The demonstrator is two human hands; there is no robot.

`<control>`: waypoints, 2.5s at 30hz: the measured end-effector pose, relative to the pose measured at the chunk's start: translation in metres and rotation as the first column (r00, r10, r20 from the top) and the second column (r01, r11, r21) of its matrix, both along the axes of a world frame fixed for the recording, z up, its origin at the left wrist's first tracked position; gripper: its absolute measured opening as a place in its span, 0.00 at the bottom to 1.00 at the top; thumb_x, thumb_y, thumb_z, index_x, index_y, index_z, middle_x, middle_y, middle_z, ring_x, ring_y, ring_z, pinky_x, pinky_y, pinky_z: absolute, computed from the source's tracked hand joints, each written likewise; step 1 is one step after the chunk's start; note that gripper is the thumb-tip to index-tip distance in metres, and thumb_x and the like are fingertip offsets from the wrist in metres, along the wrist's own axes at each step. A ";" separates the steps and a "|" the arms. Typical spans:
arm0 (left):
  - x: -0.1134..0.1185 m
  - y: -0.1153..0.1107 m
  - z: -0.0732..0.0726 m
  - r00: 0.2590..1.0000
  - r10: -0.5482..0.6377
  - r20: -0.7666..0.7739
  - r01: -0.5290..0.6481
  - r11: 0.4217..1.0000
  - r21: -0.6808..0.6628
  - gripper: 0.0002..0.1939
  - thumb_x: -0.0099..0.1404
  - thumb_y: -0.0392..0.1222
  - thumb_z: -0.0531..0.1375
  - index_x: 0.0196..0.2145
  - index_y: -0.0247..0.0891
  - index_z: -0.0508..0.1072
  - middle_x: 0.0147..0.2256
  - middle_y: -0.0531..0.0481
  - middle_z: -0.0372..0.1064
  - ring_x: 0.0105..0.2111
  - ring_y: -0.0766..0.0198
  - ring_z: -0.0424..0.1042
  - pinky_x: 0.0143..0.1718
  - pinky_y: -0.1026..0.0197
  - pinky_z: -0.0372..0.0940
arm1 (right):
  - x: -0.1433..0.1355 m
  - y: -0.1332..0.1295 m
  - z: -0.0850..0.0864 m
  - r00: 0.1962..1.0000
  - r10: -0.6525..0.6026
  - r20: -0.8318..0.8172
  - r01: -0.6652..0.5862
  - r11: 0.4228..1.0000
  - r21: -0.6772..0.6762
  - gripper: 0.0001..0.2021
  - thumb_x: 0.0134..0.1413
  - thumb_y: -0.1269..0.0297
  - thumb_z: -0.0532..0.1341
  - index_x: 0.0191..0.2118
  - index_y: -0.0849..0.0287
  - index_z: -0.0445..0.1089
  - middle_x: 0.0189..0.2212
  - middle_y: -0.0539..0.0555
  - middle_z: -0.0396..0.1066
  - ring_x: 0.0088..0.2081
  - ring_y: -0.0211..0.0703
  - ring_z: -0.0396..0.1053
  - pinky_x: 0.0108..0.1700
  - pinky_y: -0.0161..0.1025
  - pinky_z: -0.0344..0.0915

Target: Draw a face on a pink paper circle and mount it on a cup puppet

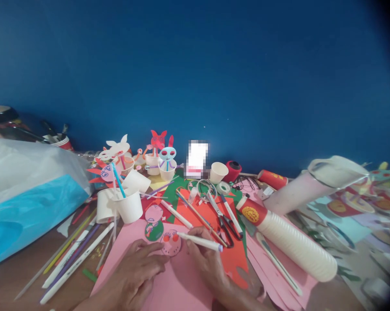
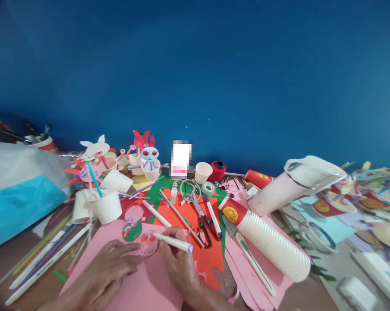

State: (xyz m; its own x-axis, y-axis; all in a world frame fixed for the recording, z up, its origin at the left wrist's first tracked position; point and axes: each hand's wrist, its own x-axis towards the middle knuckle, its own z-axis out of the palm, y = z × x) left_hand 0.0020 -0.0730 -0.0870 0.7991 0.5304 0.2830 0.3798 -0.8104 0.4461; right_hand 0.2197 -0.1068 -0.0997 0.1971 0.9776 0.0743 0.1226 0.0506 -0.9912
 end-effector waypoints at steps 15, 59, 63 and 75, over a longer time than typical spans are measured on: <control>0.004 0.002 0.011 1.000 -0.009 -0.020 0.008 0.999 -0.042 0.25 0.55 0.24 0.49 0.47 0.42 0.70 0.49 0.49 0.73 0.55 0.57 0.64 0.52 0.52 0.55 | 0.000 0.003 0.012 0.991 -0.096 -0.094 0.097 0.995 0.006 0.07 0.57 0.60 0.59 0.33 0.57 0.64 0.23 0.48 0.69 0.26 0.39 0.67 0.31 0.36 0.65; 0.000 0.001 0.005 1.000 -0.009 -0.022 0.009 1.000 -0.002 0.26 0.52 0.23 0.50 0.46 0.44 0.69 0.49 0.50 0.72 0.55 0.57 0.65 0.54 0.53 0.56 | -0.003 -0.002 0.001 0.997 0.064 -0.035 -0.063 0.998 0.028 0.08 0.59 0.59 0.57 0.39 0.57 0.68 0.27 0.51 0.70 0.28 0.40 0.67 0.29 0.34 0.64; 0.002 0.000 0.008 0.999 0.005 -0.034 -0.007 0.999 -0.040 0.26 0.52 0.23 0.49 0.45 0.44 0.69 0.49 0.50 0.72 0.56 0.58 0.63 0.54 0.54 0.55 | -0.002 -0.003 0.003 0.996 0.079 -0.041 -0.077 0.996 0.054 0.07 0.59 0.60 0.57 0.39 0.56 0.68 0.28 0.51 0.70 0.29 0.40 0.68 0.30 0.34 0.65; 0.000 0.000 0.010 0.998 -0.007 -0.059 0.006 1.000 -0.017 0.28 0.52 0.22 0.50 0.47 0.45 0.68 0.51 0.52 0.71 0.56 0.58 0.63 0.56 0.54 0.52 | -0.002 -0.004 -0.006 0.999 0.000 0.038 0.000 1.000 0.002 0.07 0.57 0.62 0.59 0.40 0.57 0.64 0.27 0.49 0.68 0.28 0.39 0.68 0.31 0.34 0.65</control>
State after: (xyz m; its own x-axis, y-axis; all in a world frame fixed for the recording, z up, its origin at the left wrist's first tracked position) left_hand 0.0016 -0.0726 -0.0772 0.8177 0.5295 0.2257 0.4009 -0.8053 0.4368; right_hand 0.2182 -0.1107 -0.1059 0.1939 0.9775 0.0837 0.1604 0.0526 -0.9857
